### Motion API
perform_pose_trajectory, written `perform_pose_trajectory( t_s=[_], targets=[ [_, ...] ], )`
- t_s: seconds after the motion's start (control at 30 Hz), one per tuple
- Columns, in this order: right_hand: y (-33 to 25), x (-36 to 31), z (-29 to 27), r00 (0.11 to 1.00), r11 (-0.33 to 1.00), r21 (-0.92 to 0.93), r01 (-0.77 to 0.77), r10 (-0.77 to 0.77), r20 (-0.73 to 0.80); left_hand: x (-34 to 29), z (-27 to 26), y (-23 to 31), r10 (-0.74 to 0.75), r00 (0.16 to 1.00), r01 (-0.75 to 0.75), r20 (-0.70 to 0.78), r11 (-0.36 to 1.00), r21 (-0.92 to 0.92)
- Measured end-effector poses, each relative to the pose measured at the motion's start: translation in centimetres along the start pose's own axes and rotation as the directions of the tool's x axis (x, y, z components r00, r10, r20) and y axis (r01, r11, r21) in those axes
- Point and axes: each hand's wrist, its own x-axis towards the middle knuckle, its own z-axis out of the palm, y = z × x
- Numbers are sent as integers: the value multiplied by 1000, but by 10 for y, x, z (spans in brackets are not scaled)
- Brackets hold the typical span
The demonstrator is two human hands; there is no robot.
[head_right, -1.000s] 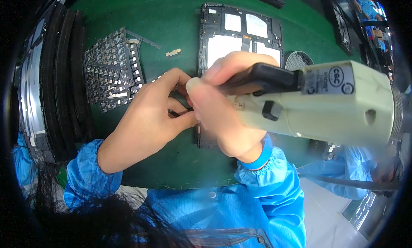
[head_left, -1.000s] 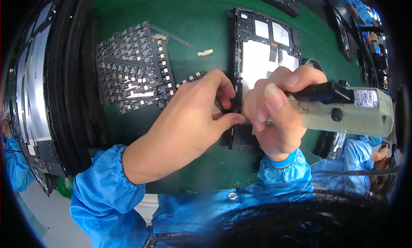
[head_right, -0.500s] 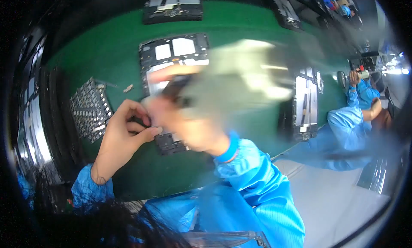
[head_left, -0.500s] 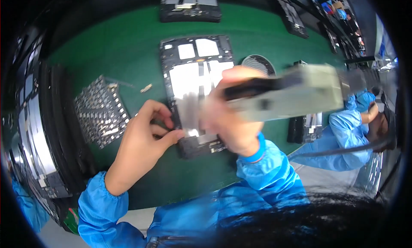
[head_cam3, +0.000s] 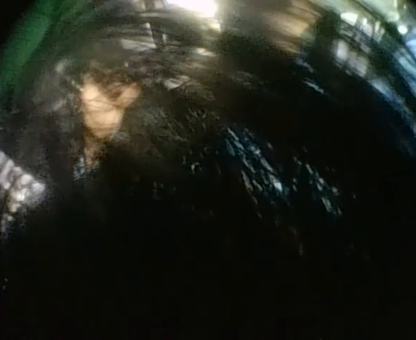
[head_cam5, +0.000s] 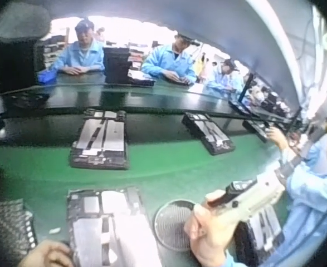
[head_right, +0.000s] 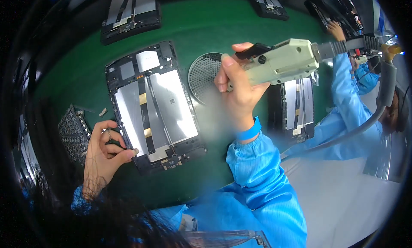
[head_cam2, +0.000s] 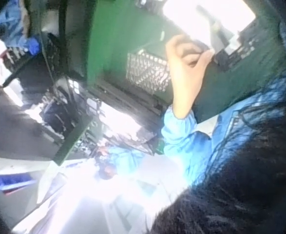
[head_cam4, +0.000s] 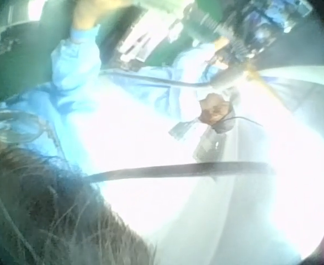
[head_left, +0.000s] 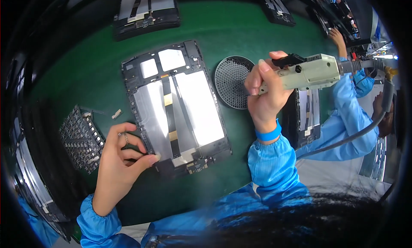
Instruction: The person assembles tablet or screen components by hand, taking electronic circuits, screen panels, and ribbon cables from a component tray and securing them with an electric screwdriver.
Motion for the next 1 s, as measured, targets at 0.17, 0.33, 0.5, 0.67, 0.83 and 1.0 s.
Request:
perform_pose_trajectory(
  t_s=[0.17,0.33,0.5,0.67,0.83,1.0],
  targets=[
    [1,1,-3,999,995,-96,-24,28,39,1,2,6,-52,999,52,3,998,-25],
    [1,1,1,997,978,-207,-21,35,64,1,3,8,-46,999,46,-3,999,-14],
    [5,-1,2,999,991,-131,-33,37,25,-1,0,5,-28,1000,28,-15,1000,5],
    [8,-3,8,995,985,-173,13,4,97,-5,-10,-5,34,999,-35,36,999,9],
    [-20,-18,35,993,1000,28,6,-10,114,6,-19,-3,16,991,1,131,992,-124],
    [-22,-97,107,908,963,99,-252,200,370,1,-25,-13,104,982,-95,155,993,-65]
  ],
)
